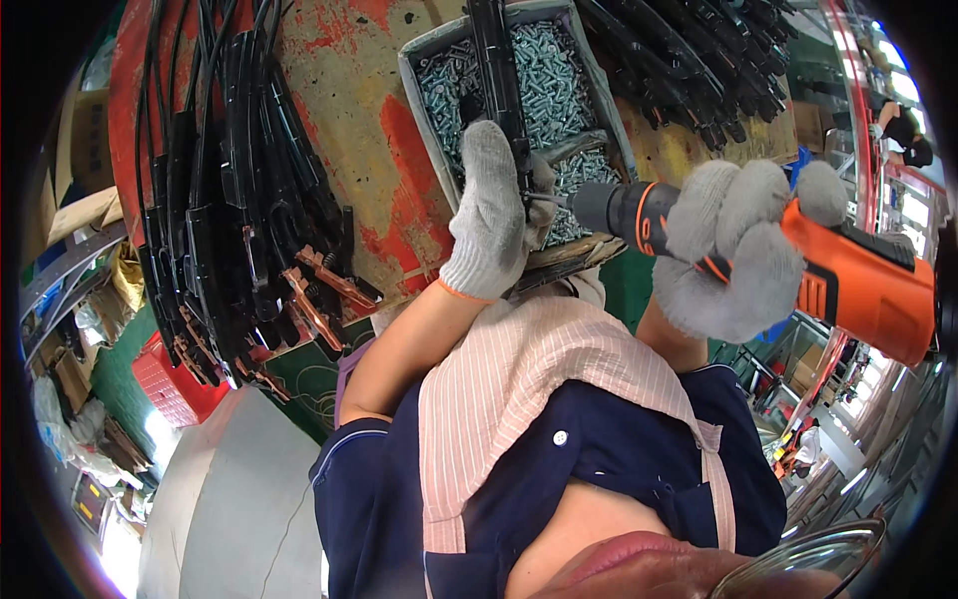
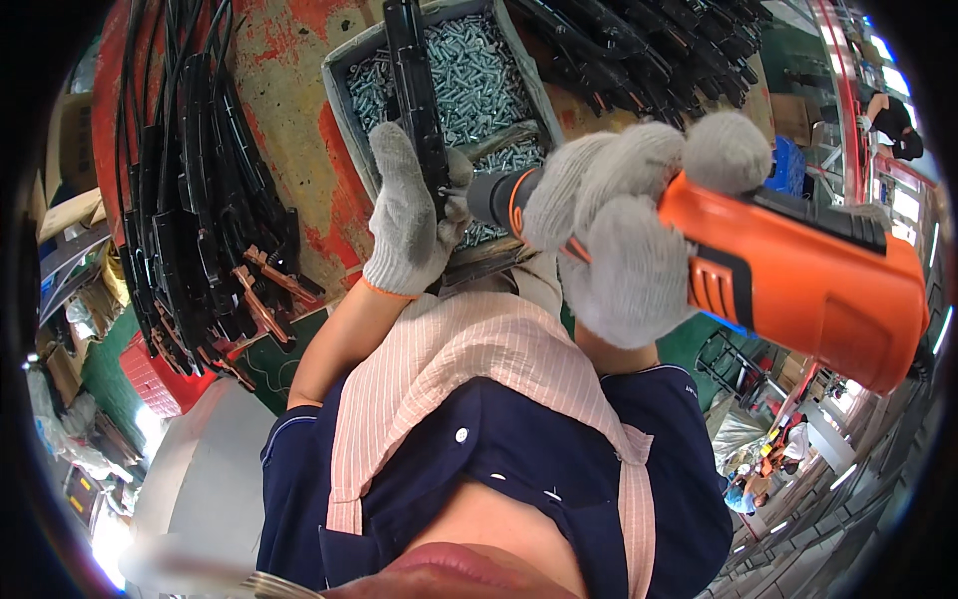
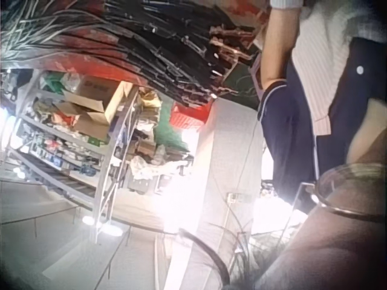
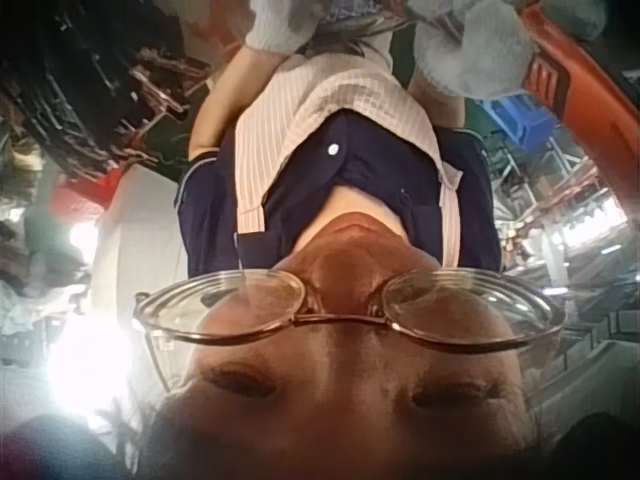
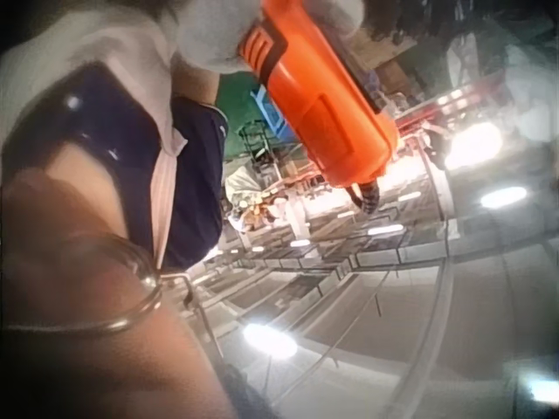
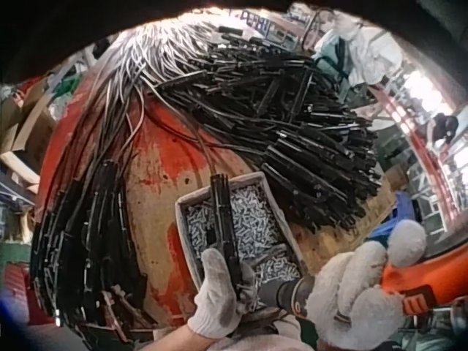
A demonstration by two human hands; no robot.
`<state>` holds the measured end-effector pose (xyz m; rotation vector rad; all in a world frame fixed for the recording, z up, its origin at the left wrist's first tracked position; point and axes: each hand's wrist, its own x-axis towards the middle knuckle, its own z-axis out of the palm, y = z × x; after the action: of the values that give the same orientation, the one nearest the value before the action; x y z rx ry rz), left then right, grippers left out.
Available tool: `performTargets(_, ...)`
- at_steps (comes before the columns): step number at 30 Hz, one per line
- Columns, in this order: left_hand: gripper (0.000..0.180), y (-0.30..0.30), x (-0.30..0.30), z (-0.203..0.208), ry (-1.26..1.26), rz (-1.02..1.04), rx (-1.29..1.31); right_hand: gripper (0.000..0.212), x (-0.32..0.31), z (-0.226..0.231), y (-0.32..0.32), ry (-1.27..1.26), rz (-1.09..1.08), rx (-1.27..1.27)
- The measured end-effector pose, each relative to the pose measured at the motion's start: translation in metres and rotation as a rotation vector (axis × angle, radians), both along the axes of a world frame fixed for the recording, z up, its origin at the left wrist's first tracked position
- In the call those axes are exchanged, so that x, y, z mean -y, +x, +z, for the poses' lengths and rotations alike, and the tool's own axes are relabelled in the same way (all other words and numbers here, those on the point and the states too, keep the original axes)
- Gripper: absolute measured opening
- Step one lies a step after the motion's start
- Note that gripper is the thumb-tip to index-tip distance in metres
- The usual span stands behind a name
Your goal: The person fastens screws into metal cable assemblies using an electric screwdriver.
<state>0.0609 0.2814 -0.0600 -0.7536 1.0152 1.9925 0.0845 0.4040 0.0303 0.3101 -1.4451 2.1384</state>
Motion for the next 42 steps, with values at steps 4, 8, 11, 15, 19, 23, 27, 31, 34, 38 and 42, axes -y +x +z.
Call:
performTargets(4, 0.072, -0.001, -0.001, 0.005, 0.018, 0.037, 0.025, 0.036, 0.000, 0.002, 0.000, -0.094, 0.014, 0.015)
performTargets(8, 0.061, 0.003, 0.009, -0.009, 0.148, -0.037, 0.017, 0.039, -0.026, -0.001, -0.006, -0.172, 0.212, 0.037)
performTargets(11, 0.049, 0.004, 0.013, 0.006, 0.162, 0.069, 0.000, 0.035, -0.050, 0.010, 0.001, -0.334, 0.150, -0.012)
performTargets(15, 0.063, 0.004, 0.014, 0.016, 0.228, 0.109, -0.145, 0.033, -0.074, -0.017, -0.040, 1.352, -0.679, -0.391)
performTargets(19, 0.062, 0.002, 0.015, 0.013, 0.242, 0.099, -0.142, 0.040, -0.046, -0.033, -0.048, 0.053, -0.235, -0.032)
performTargets(23, 0.064, -0.001, 0.015, 0.014, 0.204, 0.063, -0.138, 0.044, -0.048, -0.041, -0.047, -0.072, -0.141, 0.005)
performTargets(27, 0.068, 0.000, 0.013, 0.014, 0.170, 0.081, -0.136, 0.044, -0.047, -0.043, -0.047, 0.005, -0.205, 0.021)
performTargets(31, 0.066, -0.002, 0.013, 0.015, 0.188, 0.091, -0.115, 0.053, -0.052, -0.052, -0.048, -0.092, -0.077, -0.082)
performTargets(34, 0.066, -0.004, 0.012, 0.013, 0.182, 0.006, -0.163, 0.043, -0.075, -0.039, -0.045, -0.032, -0.026, -0.093)
performTargets(38, 0.071, -0.004, 0.008, 0.010, 0.109, -0.030, -0.184, 0.021, -0.086, -0.023, -0.044, -0.210, -0.101, -0.023)
performTargets(42, 0.029, -0.002, 0.001, 0.014, 0.032, -0.016, -0.232, 0.015, -0.092, -0.017, -0.044, -0.378, -0.166, 0.027)
